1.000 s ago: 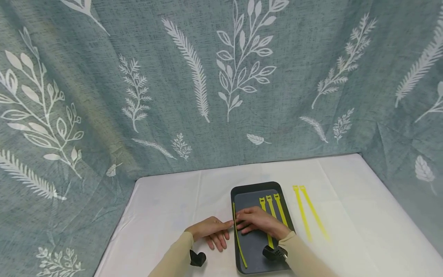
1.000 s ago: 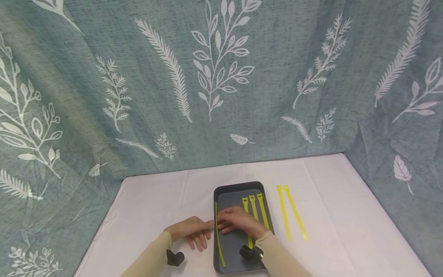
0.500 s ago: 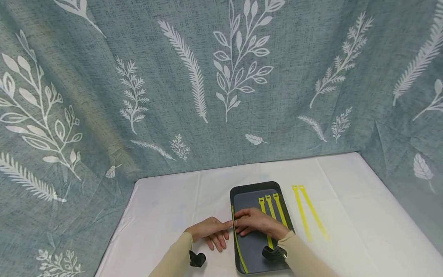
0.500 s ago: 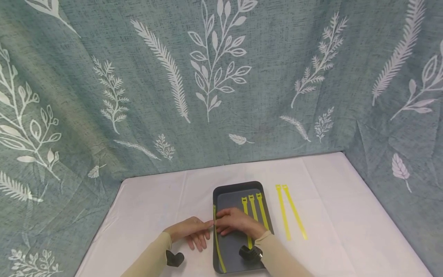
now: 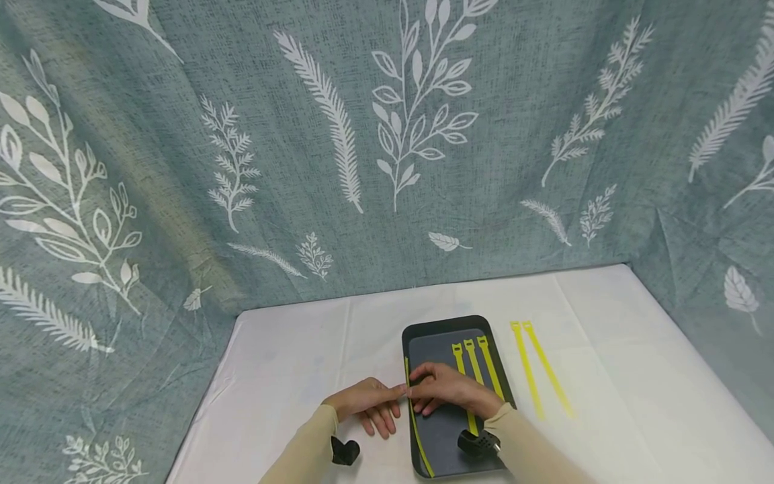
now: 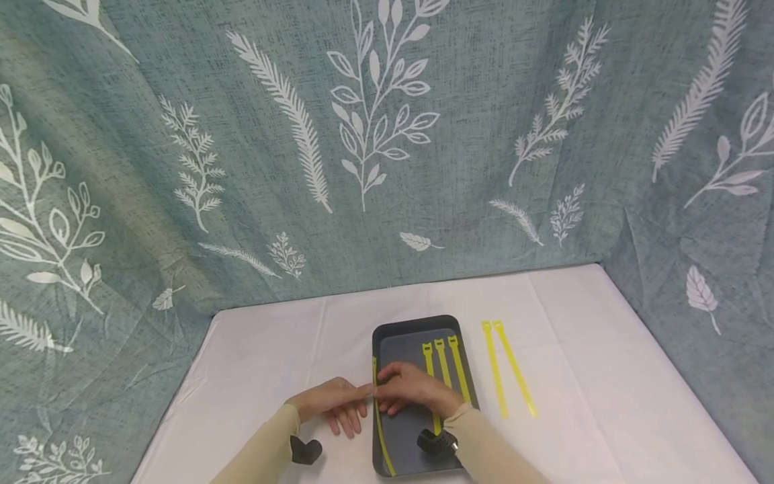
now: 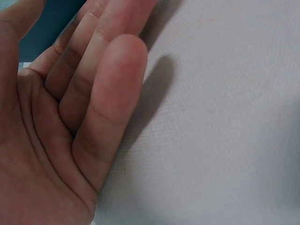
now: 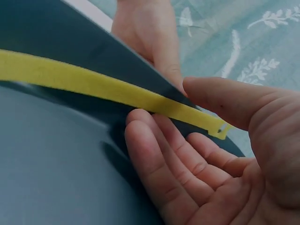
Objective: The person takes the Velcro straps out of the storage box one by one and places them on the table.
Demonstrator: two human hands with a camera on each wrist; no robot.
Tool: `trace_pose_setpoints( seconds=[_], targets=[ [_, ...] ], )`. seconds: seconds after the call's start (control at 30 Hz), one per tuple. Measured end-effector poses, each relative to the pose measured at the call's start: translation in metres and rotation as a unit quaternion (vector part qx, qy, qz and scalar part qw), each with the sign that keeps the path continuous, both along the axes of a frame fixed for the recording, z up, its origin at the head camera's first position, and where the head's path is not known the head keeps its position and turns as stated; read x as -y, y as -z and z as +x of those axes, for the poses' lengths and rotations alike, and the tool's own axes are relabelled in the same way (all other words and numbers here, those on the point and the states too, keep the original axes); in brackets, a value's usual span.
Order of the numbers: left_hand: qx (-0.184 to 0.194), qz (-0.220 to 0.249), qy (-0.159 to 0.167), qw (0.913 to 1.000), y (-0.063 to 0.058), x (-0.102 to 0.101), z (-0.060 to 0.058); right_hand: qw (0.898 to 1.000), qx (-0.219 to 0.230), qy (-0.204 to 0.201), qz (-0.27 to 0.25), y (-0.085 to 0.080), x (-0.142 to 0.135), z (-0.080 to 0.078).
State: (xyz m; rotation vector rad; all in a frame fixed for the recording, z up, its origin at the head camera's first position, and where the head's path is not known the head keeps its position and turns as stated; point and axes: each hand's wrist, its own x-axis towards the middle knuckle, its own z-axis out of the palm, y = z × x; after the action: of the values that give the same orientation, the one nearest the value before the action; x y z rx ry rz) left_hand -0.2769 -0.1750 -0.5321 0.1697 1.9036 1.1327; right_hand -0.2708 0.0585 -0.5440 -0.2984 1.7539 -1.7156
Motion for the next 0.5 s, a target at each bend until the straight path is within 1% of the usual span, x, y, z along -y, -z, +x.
trace_pose_setpoints(
  seconds=[0.17,0.33,0.5],
  targets=[
    [-0.003,-0.001,0.000,1.0000,-0.0013,0.0001,0.0001,1.000,-0.013,-0.003,0.021,0.0006,0.0033,0.0009],
    [-0.006,-0.002,0.002,1.0000,-0.0014,0.0000,0.0005,1.000,-0.016,-0.010,0.020,0.0017,0.0038,0.0018],
    [-0.003,0.000,0.003,1.0000,-0.0011,-0.0004,-0.0004,1.000,-0.015,-0.007,0.022,0.0011,0.0024,0.0021]
  ],
)
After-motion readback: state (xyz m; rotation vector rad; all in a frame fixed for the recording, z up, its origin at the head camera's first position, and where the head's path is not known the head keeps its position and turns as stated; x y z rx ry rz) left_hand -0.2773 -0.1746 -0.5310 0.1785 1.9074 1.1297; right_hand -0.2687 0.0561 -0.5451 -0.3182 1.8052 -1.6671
